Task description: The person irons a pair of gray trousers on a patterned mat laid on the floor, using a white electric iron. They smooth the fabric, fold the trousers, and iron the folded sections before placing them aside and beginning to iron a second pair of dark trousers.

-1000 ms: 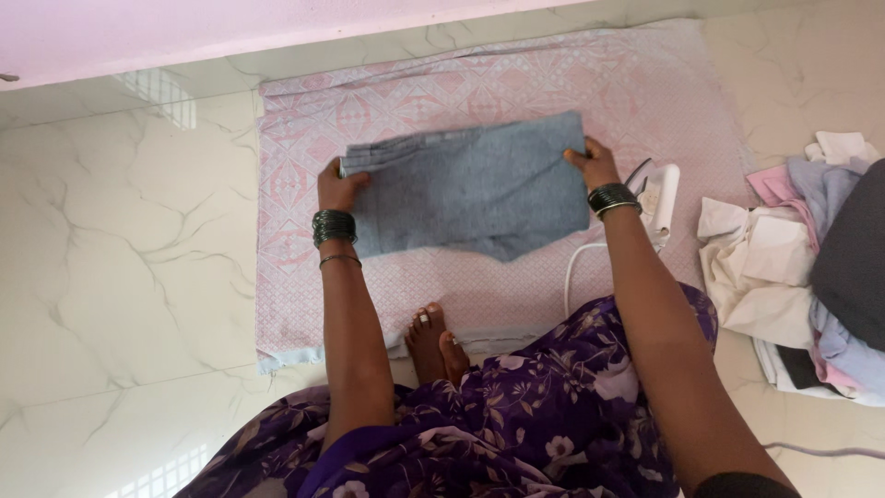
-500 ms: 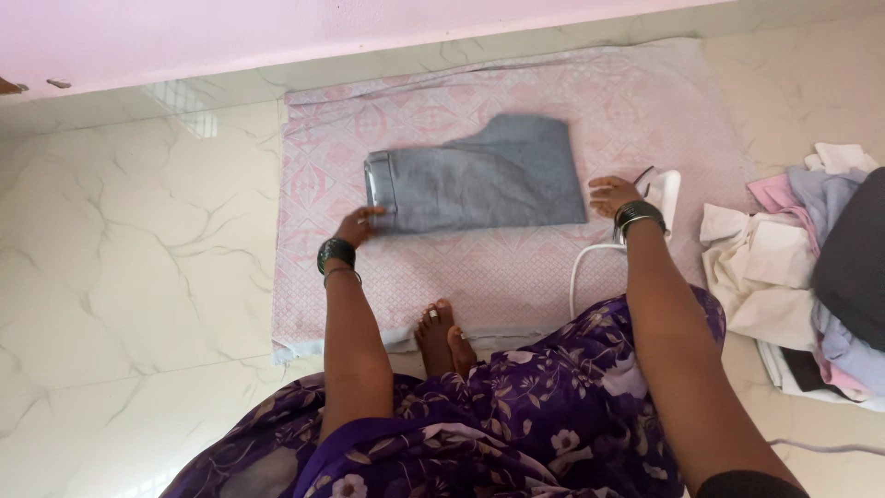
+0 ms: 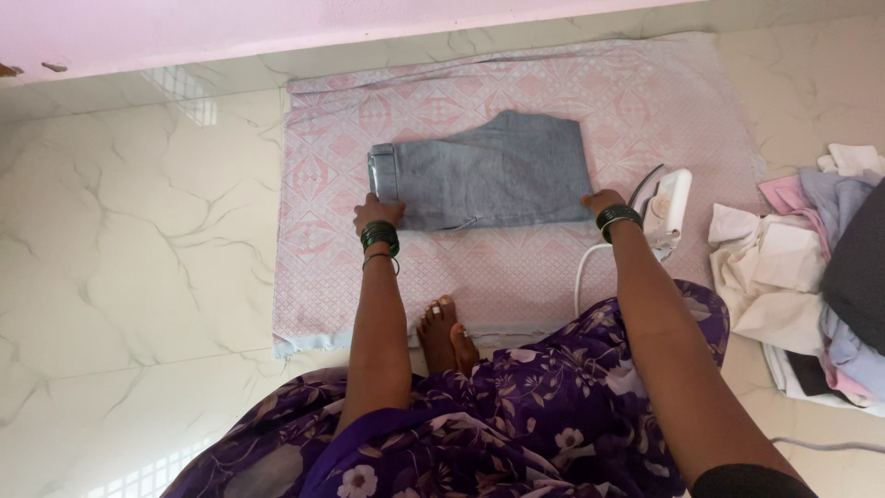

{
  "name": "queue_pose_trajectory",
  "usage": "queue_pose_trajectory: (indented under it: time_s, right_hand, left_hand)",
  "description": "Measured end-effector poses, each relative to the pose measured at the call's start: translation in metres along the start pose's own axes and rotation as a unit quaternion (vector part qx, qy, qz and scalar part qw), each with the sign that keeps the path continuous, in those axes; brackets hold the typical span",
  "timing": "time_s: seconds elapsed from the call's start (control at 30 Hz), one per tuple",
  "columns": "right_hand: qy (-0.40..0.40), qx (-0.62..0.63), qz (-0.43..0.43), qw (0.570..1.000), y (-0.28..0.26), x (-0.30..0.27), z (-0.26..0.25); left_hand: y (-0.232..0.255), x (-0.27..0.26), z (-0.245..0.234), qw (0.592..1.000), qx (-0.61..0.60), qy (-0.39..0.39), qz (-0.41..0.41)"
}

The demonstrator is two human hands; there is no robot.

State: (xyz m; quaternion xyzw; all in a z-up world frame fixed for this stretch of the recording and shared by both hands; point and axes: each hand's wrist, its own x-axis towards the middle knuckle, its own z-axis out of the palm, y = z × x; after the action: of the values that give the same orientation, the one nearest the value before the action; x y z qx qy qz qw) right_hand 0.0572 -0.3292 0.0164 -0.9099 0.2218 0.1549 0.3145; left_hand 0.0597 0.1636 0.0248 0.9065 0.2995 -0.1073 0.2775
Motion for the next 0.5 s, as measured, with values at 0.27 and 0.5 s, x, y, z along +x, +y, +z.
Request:
queue_pose_trajectory:
  time_s: [0.27, 0.5]
  right_hand:
    - [-0.099, -0.185, 0.071, 0.975, -0.001, -0.001, -0.013]
    - [0.043, -0.168, -0.004, 0.985, 0.002, -0.008, -0.008]
  left_hand:
    - [-0.01, 0.018, -0.013, 0.997, 0.077, -0.022, 0.011]
    - [-0.011, 0.047, 0.013, 0.973, -0.085, 0.139, 0.162]
